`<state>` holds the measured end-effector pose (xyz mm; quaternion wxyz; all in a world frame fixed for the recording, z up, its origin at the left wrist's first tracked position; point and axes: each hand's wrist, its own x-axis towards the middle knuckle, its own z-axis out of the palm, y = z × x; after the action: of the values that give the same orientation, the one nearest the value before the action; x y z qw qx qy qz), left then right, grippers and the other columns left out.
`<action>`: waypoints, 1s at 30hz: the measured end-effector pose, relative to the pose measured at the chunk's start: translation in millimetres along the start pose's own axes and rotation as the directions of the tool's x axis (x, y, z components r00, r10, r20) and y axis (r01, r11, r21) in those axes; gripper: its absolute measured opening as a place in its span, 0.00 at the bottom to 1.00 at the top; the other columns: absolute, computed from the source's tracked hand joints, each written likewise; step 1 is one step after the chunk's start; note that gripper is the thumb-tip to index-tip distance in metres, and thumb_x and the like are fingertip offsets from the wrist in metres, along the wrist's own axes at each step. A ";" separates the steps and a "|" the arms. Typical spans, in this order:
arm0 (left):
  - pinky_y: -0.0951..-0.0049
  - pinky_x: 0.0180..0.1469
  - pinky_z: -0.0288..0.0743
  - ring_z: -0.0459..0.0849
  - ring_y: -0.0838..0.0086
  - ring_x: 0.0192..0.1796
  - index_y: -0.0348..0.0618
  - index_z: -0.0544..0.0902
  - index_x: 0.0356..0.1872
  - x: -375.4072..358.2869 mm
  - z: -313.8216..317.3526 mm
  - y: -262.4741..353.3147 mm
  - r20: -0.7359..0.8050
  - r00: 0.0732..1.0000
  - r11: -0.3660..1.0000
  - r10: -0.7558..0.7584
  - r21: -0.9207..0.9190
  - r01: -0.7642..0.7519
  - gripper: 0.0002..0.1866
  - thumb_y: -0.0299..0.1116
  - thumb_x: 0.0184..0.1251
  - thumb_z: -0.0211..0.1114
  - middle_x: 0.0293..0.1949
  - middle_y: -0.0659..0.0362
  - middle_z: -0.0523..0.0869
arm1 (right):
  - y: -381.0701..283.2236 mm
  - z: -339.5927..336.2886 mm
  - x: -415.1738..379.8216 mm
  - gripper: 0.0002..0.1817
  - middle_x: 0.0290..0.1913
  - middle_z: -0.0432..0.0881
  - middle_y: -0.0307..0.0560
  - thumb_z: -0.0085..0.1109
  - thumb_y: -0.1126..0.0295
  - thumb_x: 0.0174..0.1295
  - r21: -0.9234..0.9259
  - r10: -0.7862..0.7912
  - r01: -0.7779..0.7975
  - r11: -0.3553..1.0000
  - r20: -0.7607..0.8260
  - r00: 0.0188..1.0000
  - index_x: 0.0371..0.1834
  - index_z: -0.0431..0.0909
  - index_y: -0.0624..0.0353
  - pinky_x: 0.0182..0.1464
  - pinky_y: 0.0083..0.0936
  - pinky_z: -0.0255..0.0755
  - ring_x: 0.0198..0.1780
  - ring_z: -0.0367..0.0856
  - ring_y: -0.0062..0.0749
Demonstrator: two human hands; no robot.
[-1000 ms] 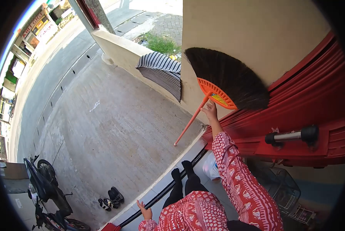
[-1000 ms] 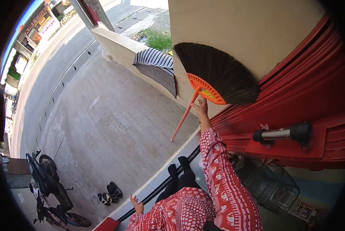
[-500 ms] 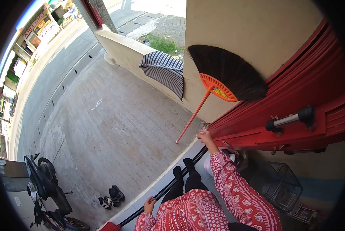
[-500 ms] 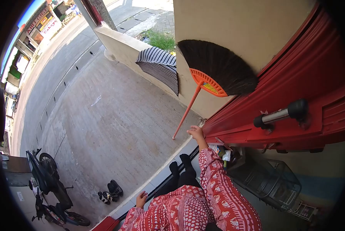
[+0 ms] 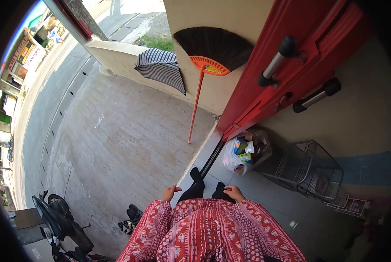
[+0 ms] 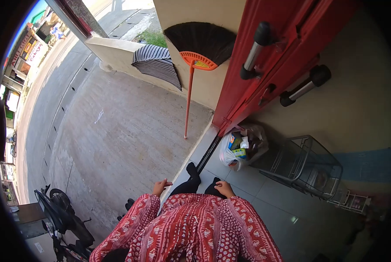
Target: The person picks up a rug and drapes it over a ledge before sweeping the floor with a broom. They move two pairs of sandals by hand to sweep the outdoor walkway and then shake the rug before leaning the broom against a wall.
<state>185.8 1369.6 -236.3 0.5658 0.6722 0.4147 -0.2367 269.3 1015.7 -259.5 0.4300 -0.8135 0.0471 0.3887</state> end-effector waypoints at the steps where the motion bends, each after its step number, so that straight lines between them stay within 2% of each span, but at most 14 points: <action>1: 0.76 0.49 0.73 0.84 0.74 0.40 0.35 0.86 0.32 1.2 6.4 6.6 0.034 0.999 0.999 0.039 0.006 -0.039 0.25 0.47 0.69 0.49 0.31 0.56 0.87 | 31.9 -3.6 -9.8 0.16 0.32 0.84 0.45 0.63 0.69 0.52 0.059 0.029 -0.026 0.998 -0.044 0.999 0.44 0.79 0.64 0.37 0.21 0.73 0.34 0.81 0.27; 4: 0.73 0.48 0.74 0.85 0.70 0.40 0.31 0.84 0.36 5.6 34.3 12.1 0.143 0.978 0.987 0.150 0.040 -0.157 0.25 0.45 0.70 0.47 0.34 0.54 0.87 | 87.4 -19.8 -55.0 0.17 0.34 0.83 0.42 0.61 0.67 0.55 0.299 0.124 -0.072 0.952 -0.159 0.979 0.47 0.78 0.62 0.35 0.21 0.73 0.35 0.81 0.25; 6: 0.61 0.52 0.67 0.80 0.68 0.51 0.43 0.83 0.42 8.9 51.4 5.4 0.236 0.961 0.982 0.147 0.086 -0.171 0.26 0.53 0.69 0.44 0.44 0.59 0.85 | 110.0 -29.3 -94.0 0.17 0.35 0.83 0.41 0.59 0.66 0.57 0.436 0.206 -0.095 0.895 -0.214 0.955 0.49 0.77 0.60 0.33 0.21 0.72 0.35 0.81 0.25; 8: 0.61 0.51 0.68 0.80 0.69 0.50 0.41 0.83 0.43 3.7 79.7 -9.6 0.215 0.957 0.976 0.195 0.055 -0.211 0.26 0.52 0.69 0.44 0.45 0.59 0.85 | 129.6 -32.7 -130.2 0.17 0.37 0.82 0.40 0.56 0.66 0.59 0.536 0.298 -0.124 0.835 -0.251 0.921 0.51 0.75 0.58 0.33 0.21 0.71 0.36 0.81 0.24; 10: 0.73 0.45 0.74 0.84 0.68 0.43 0.31 0.82 0.42 -29.1 113.2 -12.5 0.122 0.951 0.956 0.283 0.038 -0.289 0.20 0.40 0.67 0.51 0.40 0.51 0.85 | 158.6 -30.6 -166.5 0.17 0.38 0.82 0.41 0.55 0.65 0.60 0.542 0.330 -0.153 0.826 -0.245 0.912 0.52 0.75 0.58 0.33 0.22 0.72 0.36 0.81 0.25; 11: 0.73 0.45 0.74 0.83 0.71 0.42 0.35 0.82 0.43 -4.9 124.8 -53.1 0.133 0.903 0.910 0.410 0.015 -0.415 0.17 0.37 0.64 0.55 0.39 0.52 0.86 | 172.2 -22.9 -188.4 0.18 0.39 0.82 0.41 0.55 0.64 0.60 0.549 0.353 -0.175 0.817 -0.236 0.905 0.52 0.74 0.57 0.34 0.22 0.72 0.36 0.81 0.25; 12: 0.73 0.46 0.75 0.84 0.71 0.42 0.38 0.82 0.44 -21.6 138.1 -62.7 0.078 0.883 0.876 0.463 0.111 -0.469 0.15 0.36 0.61 0.58 0.38 0.52 0.86 | 187.6 -14.8 -210.9 0.18 0.39 0.82 0.42 0.55 0.64 0.60 0.579 0.392 -0.207 0.789 -0.213 0.895 0.52 0.74 0.58 0.34 0.23 0.72 0.36 0.81 0.26; 14: 0.72 0.46 0.76 0.85 0.70 0.43 0.39 0.83 0.43 -58.3 156.6 -79.2 0.023 0.904 0.880 0.427 0.218 -0.422 0.15 0.35 0.58 0.61 0.37 0.52 0.86 | 211.7 -6.2 -247.6 0.18 0.39 0.82 0.42 0.56 0.64 0.60 0.618 0.448 -0.259 0.742 -0.170 0.878 0.52 0.75 0.59 0.34 0.23 0.73 0.37 0.81 0.26; 17: 0.71 0.45 0.77 0.85 0.68 0.43 0.39 0.83 0.43 -88.9 159.6 -110.6 0.048 0.919 0.865 0.391 0.322 -0.385 0.15 0.35 0.55 0.63 0.38 0.52 0.86 | 243.4 7.8 -280.5 0.18 0.39 0.82 0.43 0.56 0.64 0.59 0.583 0.505 -0.374 0.722 -0.074 0.860 0.51 0.75 0.60 0.35 0.24 0.74 0.37 0.81 0.27; 19: 0.71 0.45 0.77 0.85 0.68 0.43 0.39 0.83 0.43 -95.6 154.7 -118.5 0.044 0.913 0.870 0.406 0.287 -0.400 0.15 0.35 0.55 0.64 0.39 0.52 0.86 | 250.8 6.0 -281.9 0.18 0.38 0.82 0.43 0.56 0.65 0.59 0.529 0.478 -0.382 0.757 -0.051 0.877 0.51 0.75 0.61 0.35 0.24 0.75 0.36 0.82 0.27; 21: 0.72 0.45 0.77 0.85 0.67 0.42 0.39 0.83 0.43 -98.7 139.9 -118.3 0.056 0.916 0.891 0.398 0.215 -0.400 0.16 0.35 0.54 0.65 0.39 0.52 0.86 | 241.4 4.4 -273.0 0.18 0.36 0.82 0.43 0.56 0.66 0.59 0.497 0.446 -0.377 0.781 -0.022 0.895 0.50 0.75 0.63 0.33 0.21 0.75 0.34 0.82 0.27; 24: 0.72 0.46 0.76 0.84 0.67 0.42 0.38 0.82 0.44 -107.0 107.0 -122.6 0.038 0.934 0.907 0.356 0.228 -0.355 0.17 0.36 0.54 0.65 0.39 0.52 0.86 | 207.5 -1.3 -236.1 0.17 0.35 0.82 0.44 0.56 0.67 0.59 0.450 0.357 -0.333 0.829 0.033 0.934 0.49 0.75 0.64 0.30 0.20 0.75 0.31 0.82 0.26; 27: 0.72 0.46 0.75 0.84 0.68 0.42 0.38 0.82 0.44 -105.5 75.1 -146.8 -0.116 0.957 0.956 0.266 0.158 -0.246 0.17 0.36 0.55 0.64 0.39 0.51 0.86 | 155.2 -6.1 -183.5 0.16 0.34 0.81 0.45 0.56 0.68 0.59 0.350 0.285 -0.300 0.887 0.093 0.954 0.49 0.75 0.64 0.29 0.19 0.76 0.28 0.82 0.27; 30: 0.73 0.45 0.75 0.85 0.70 0.41 0.39 0.84 0.41 -94.7 46.9 -183.1 -0.232 0.966 0.993 0.113 0.059 -0.102 0.16 0.37 0.55 0.62 0.37 0.52 0.86 | 97.6 -9.5 -126.8 0.17 0.33 0.81 0.45 0.56 0.68 0.59 0.351 0.202 -0.254 0.901 0.178 0.963 0.50 0.74 0.65 0.28 0.21 0.77 0.27 0.82 0.28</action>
<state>-9.8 1300.1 -276.7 0.5088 0.7299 0.4363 -0.1341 146.9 915.0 -235.7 0.5291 -0.6779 0.1850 0.4757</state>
